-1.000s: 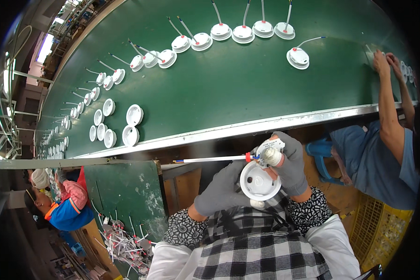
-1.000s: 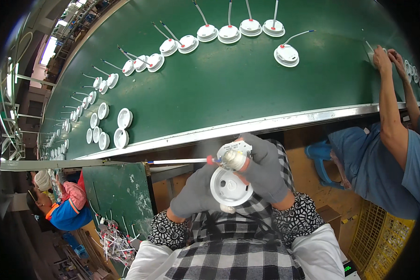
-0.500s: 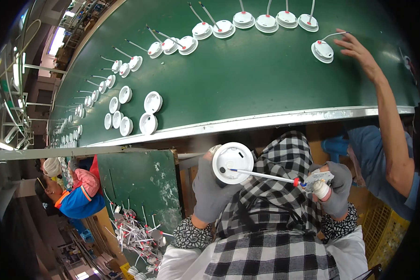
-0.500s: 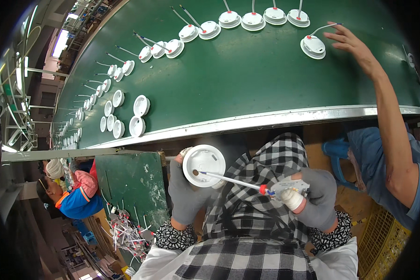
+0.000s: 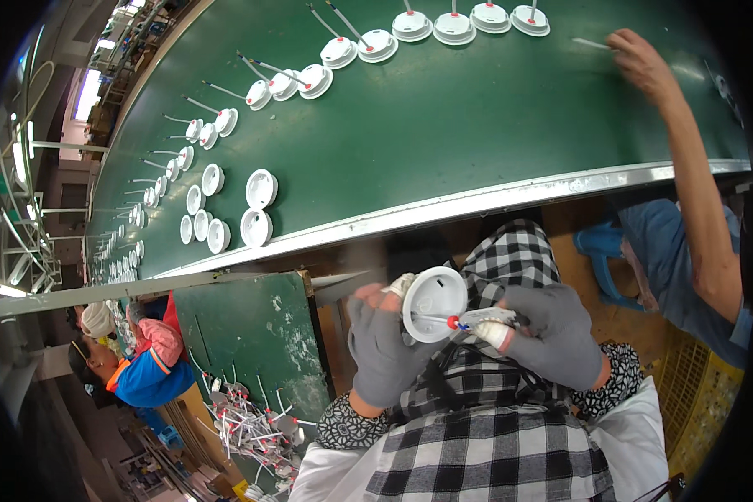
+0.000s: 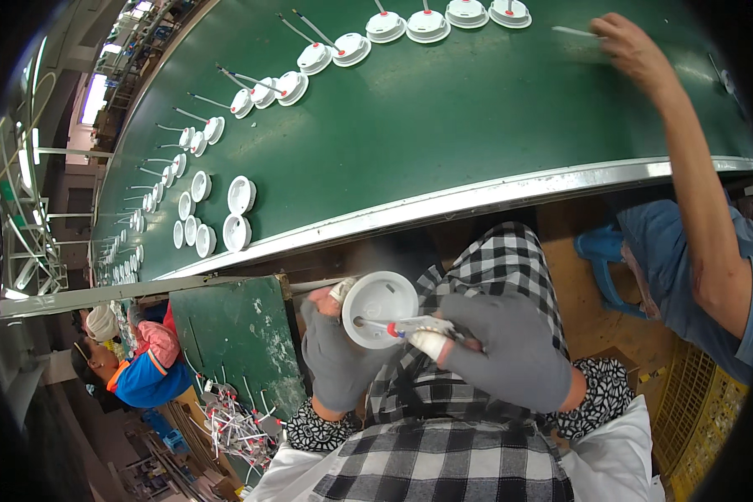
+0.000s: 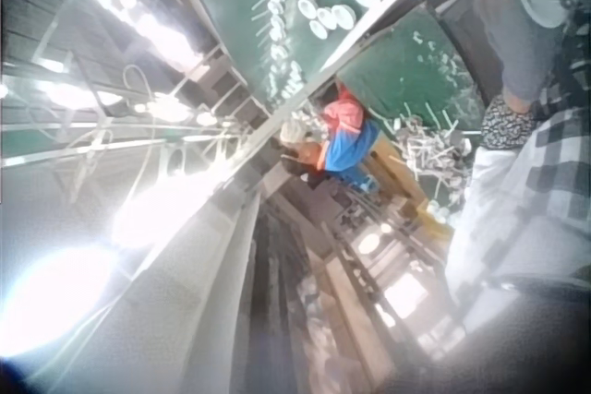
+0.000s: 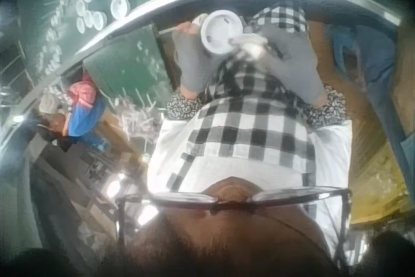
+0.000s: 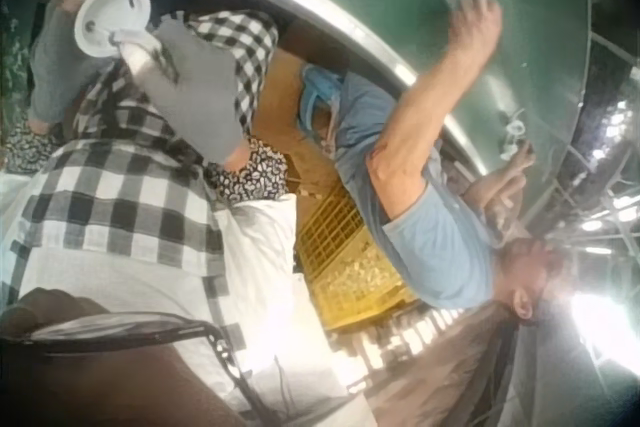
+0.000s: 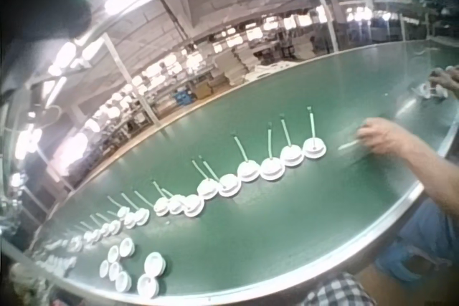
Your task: Assemble LED light bulb components by inserting and securing internal wiring and LED boards into plastic housings.
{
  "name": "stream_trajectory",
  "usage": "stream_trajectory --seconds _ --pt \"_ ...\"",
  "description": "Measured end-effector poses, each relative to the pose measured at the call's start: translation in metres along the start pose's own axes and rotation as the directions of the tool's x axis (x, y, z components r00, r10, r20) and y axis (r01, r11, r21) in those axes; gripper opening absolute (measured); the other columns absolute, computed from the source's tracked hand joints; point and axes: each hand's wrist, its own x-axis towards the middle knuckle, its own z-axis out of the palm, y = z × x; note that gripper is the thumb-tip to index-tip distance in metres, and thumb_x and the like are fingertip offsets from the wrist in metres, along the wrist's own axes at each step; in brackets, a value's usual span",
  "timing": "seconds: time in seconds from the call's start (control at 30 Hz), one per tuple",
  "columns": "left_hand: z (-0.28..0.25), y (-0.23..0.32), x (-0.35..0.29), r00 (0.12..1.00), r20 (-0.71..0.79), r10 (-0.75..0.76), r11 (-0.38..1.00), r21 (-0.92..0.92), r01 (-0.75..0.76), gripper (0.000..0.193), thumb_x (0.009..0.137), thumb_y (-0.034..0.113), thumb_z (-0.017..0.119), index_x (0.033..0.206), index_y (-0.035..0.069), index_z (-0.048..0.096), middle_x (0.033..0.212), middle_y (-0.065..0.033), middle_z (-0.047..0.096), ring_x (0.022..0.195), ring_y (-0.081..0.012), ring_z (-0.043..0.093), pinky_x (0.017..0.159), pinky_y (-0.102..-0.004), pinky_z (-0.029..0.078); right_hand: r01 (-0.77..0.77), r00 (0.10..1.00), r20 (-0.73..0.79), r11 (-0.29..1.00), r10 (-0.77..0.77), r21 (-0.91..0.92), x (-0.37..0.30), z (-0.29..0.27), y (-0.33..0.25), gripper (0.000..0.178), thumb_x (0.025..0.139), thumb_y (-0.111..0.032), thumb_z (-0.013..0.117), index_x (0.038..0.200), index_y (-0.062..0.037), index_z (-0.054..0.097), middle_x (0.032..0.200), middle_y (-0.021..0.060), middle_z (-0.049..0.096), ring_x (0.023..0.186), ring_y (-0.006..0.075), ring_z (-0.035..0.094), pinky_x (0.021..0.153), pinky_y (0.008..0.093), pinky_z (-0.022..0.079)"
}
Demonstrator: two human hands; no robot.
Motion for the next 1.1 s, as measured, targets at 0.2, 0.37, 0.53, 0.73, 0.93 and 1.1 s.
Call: stream_trajectory --seconds 0.2,0.37,0.53,0.73,0.93,1.1 --pt "0.005 0.003 -0.007 0.996 0.090 -0.018 0.995 -0.098 0.027 0.072 0.060 0.020 0.087 0.119 0.001 0.051 0.099 -0.0136 0.061 0.083 -0.0282 0.061 0.068 -0.0361 0.051 -0.128 0.986 0.115 0.988 0.118 0.091 0.002 0.005 -0.005 0.028 0.084 -0.022 0.061 0.104 -0.0020 0.060 0.056 0.0106 0.054 0.046 0.0227 0.056 0.045 0.0318 0.040" --pt "0.005 0.005 -0.012 0.997 0.073 0.019 0.988 -0.152 -0.008 0.072 0.062 0.020 0.086 0.121 0.000 0.049 0.093 -0.0129 0.061 0.073 -0.0260 0.059 0.060 -0.0349 0.049 -0.019 0.999 0.046 0.998 0.016 0.065 -0.003 0.021 -0.005 0.026 0.084 -0.022 0.060 0.100 -0.0018 0.058 0.057 0.0110 0.055 0.046 0.0244 0.057 0.045 0.0332 0.043" --pt "0.005 0.002 -0.024 0.957 0.253 -0.141 0.961 -0.199 0.194 0.078 0.063 0.018 0.087 0.126 0.001 0.044 0.111 -0.0145 0.061 0.100 -0.0241 0.064 0.084 -0.0331 0.052 -0.012 1.000 0.009 0.998 0.012 0.067 -0.008 0.032 -0.001 0.025 0.085 -0.023 0.061 0.099 -0.0029 0.055 0.058 0.0109 0.057 0.046 0.0244 0.057 0.045 0.0336 0.044" --pt "0.007 0.006 -0.024 0.950 0.273 -0.150 0.937 -0.268 0.224 0.074 0.067 0.015 0.084 0.126 0.000 0.043 0.113 -0.0129 0.059 0.102 -0.0220 0.061 0.087 -0.0325 0.050 0.057 0.996 -0.063 0.995 -0.062 -0.076 -0.015 0.043 0.000 0.027 0.086 -0.024 0.061 0.103 -0.0050 0.056 0.058 0.0095 0.058 0.049 0.0230 0.059 0.049 0.0366 0.046" --pt "0.015 0.000 -0.037 0.873 0.353 -0.336 0.633 -0.602 0.487 0.074 0.068 0.012 0.082 0.128 0.001 0.040 0.117 -0.0121 0.056 0.105 -0.0198 0.059 0.091 -0.0334 0.050 0.055 0.996 0.076 0.991 -0.046 -0.122 -0.012 0.037 0.004 0.048 0.081 -0.032 0.068 0.118 -0.0048 0.052 0.073 0.0132 0.058 0.061 0.0233 0.060 0.061 0.0385 0.048" --pt "0.020 -0.002 -0.035 0.913 0.312 -0.262 0.819 -0.429 0.382 0.077 0.068 0.015 0.085 0.128 -0.001 0.040 0.113 -0.0179 0.061 0.100 -0.0280 0.066 0.080 -0.0336 0.054 0.098 0.993 -0.047 0.966 -0.112 -0.240 -0.004 0.036 0.009 0.086 0.065 -0.046 0.079 0.129 -0.0016 0.041 0.099 0.0129 0.039 0.092 0.0261 0.045 0.084 0.0415 0.042"
